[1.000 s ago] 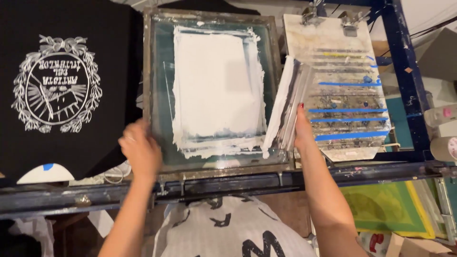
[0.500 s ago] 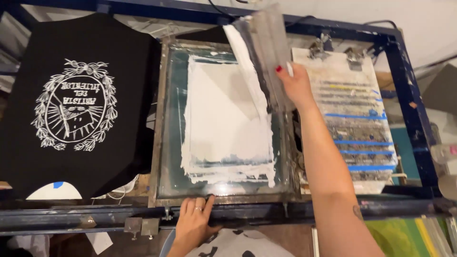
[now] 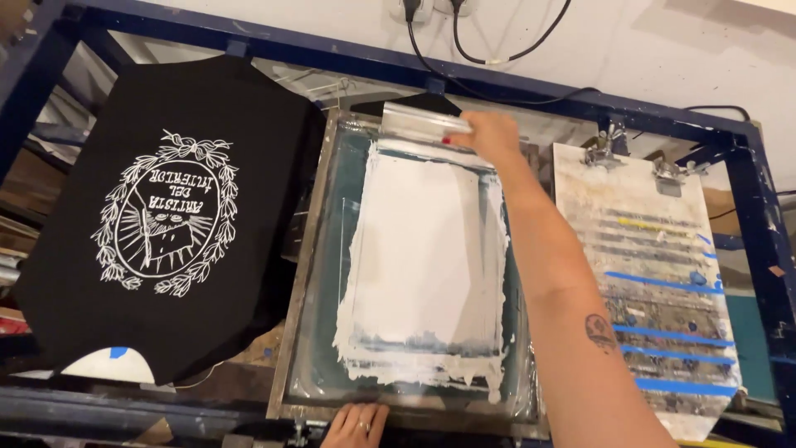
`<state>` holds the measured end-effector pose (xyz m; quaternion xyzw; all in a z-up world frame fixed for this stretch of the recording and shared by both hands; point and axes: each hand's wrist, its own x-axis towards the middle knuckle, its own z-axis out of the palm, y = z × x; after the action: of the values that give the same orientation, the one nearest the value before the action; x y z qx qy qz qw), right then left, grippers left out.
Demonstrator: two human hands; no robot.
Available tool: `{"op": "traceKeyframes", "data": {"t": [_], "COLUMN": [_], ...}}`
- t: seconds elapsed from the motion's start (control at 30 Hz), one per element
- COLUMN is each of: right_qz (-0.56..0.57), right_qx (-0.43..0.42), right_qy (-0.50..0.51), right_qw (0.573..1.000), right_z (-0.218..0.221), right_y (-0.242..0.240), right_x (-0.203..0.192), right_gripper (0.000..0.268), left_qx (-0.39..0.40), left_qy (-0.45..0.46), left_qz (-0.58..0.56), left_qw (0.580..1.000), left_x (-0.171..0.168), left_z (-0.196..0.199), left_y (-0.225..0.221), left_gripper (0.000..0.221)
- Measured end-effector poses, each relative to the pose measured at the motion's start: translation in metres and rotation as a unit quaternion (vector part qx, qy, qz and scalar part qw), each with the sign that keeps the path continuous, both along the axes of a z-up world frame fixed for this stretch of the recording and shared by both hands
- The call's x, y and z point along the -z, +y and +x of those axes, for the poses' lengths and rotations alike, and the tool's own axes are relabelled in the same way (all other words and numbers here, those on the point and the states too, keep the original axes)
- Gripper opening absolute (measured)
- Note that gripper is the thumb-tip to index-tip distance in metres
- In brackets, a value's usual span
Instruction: Screen printing a design onto black t-shirts and drying the ink with a heat gun.
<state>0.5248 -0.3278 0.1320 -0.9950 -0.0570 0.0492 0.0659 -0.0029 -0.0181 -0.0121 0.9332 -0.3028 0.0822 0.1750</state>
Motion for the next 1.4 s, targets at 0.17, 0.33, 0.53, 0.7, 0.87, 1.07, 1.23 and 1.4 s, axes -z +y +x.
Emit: {"op": "traceKeyframes", "data": {"t": [0.17,0.33,0.53,0.7,0.87,1.07,1.23,1.4], "right_qz": [-0.081,-0.142,-0.055,-0.054,-0.074,-0.082,-0.095,-0.076], "right_qx": [-0.107,-0.14,-0.036,-0.021,-0.018,-0.02,-0.031,-0.035], "right_qy": [-0.168,-0.208,-0.046,-0.034,-0.158,-0.177,-0.286,-0.303], "right_qw": [0.977,0.958,0.997,0.998,0.984,0.981,0.953,0.949], "right_z": [-0.034,-0.073,0.006,0.013,0.004,-0.022,-0.029,-0.049], "right_y": [0.009,0.008,0.007,0.008,0.003,0.014,0.004,0.008], "right_x": [0.041,0.103,0.032,0.031,0.07,0.038,0.071,0.079], "right_gripper": [0.064,0.051,0.063,0.081,0.084,0.071,0.072,0.072], "left_qx": [-0.163,-0.13,-0.121,-0.153,0.133,-0.051,0.021,0.07], "left_qy": [-0.083,-0.041,-0.068,-0.014,-0.153,0.021,0.065,-0.002], "left_qz": [-0.083,-0.068,-0.072,-0.12,-0.071,0.232,0.224,0.192], "left_qw": [0.98,0.988,0.988,0.981,0.977,0.971,0.972,0.979], "left_x": [-0.041,-0.036,-0.004,0.017,-0.085,-0.126,-0.065,-0.058], "left_z": [0.017,0.011,0.013,0.054,0.318,0.551,0.588,0.568], "left_y": [-0.022,-0.015,-0.011,0.002,0.002,-0.081,-0.082,-0.065], "left_gripper": [0.025,0.022,0.018,0.016,0.024,0.085,0.027,0.025]}}
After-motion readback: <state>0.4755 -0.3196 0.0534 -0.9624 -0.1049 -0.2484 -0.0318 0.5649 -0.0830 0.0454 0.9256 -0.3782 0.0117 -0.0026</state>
